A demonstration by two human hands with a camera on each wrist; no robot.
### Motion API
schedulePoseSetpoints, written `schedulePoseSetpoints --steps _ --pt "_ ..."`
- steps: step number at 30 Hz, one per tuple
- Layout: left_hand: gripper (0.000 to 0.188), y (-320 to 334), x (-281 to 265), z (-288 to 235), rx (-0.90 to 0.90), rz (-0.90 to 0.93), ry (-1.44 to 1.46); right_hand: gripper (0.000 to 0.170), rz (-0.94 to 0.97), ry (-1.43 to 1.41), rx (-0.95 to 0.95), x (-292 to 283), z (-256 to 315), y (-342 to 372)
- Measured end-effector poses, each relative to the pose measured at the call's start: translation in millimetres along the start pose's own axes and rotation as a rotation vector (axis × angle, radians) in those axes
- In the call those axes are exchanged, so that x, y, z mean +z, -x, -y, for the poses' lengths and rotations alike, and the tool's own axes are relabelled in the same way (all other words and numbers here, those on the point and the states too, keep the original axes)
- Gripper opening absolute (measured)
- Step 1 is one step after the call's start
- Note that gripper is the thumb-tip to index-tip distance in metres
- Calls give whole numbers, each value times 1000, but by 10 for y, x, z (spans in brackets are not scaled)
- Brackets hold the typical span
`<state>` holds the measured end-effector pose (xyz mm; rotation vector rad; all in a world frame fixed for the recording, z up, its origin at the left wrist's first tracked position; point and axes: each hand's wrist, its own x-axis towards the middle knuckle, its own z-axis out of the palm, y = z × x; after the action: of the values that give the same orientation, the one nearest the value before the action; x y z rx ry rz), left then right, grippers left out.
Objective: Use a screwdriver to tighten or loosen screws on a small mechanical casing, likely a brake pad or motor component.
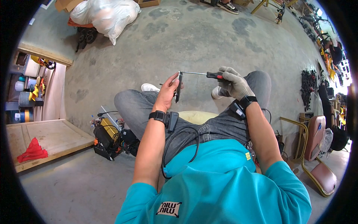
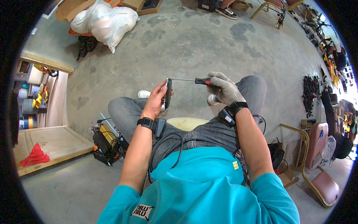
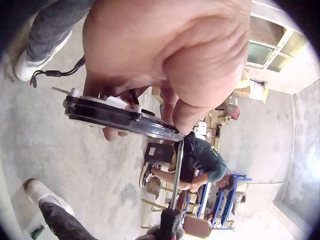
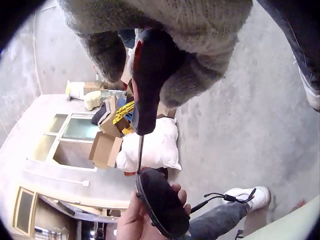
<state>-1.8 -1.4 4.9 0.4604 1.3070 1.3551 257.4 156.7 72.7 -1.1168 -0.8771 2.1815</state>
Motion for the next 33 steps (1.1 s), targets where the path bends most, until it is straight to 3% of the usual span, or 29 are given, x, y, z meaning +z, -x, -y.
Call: schedulePoseSetpoints --steps 3,5,9,11,14,18,20,24,27,29,33 --pt "48 0 7 -3 7 8 20 32 -38 13 11 1 4 -1" --pt "48 20 25 -33 -11 -11 17 32 0 161 275 -53 1 -9" --pt "49 -10 -6 16 1 -6 52 31 -14 232 225 -88 -38 -44" --pt "48 14 22 -25 -12 -15 -4 28 -4 142 73 -48 -24 2" --pt "49 -21 -16 19 6 1 -2 28 -62 79 16 -2 -43 -42" --pt "49 1 5 -9 -1 0 -12 27 -110 70 14 30 -26 -7" --pt "49 -31 -21 25 -8 0 7 26 29 163 259 -62 -42 -30" --pt "49 -7 -3 10 -6 -11 66 26 28 279 265 -35 -21 -20" --pt "49 14 17 -21 -12 -15 42 26 17 123 116 6 -27 -4" --pt "49 15 25 -22 -19 -19 34 27 -132 59 -6 73 -33 -34" --pt "49 13 23 -22 -2 -14 0 25 -72 64 57 -22 -17 -7"
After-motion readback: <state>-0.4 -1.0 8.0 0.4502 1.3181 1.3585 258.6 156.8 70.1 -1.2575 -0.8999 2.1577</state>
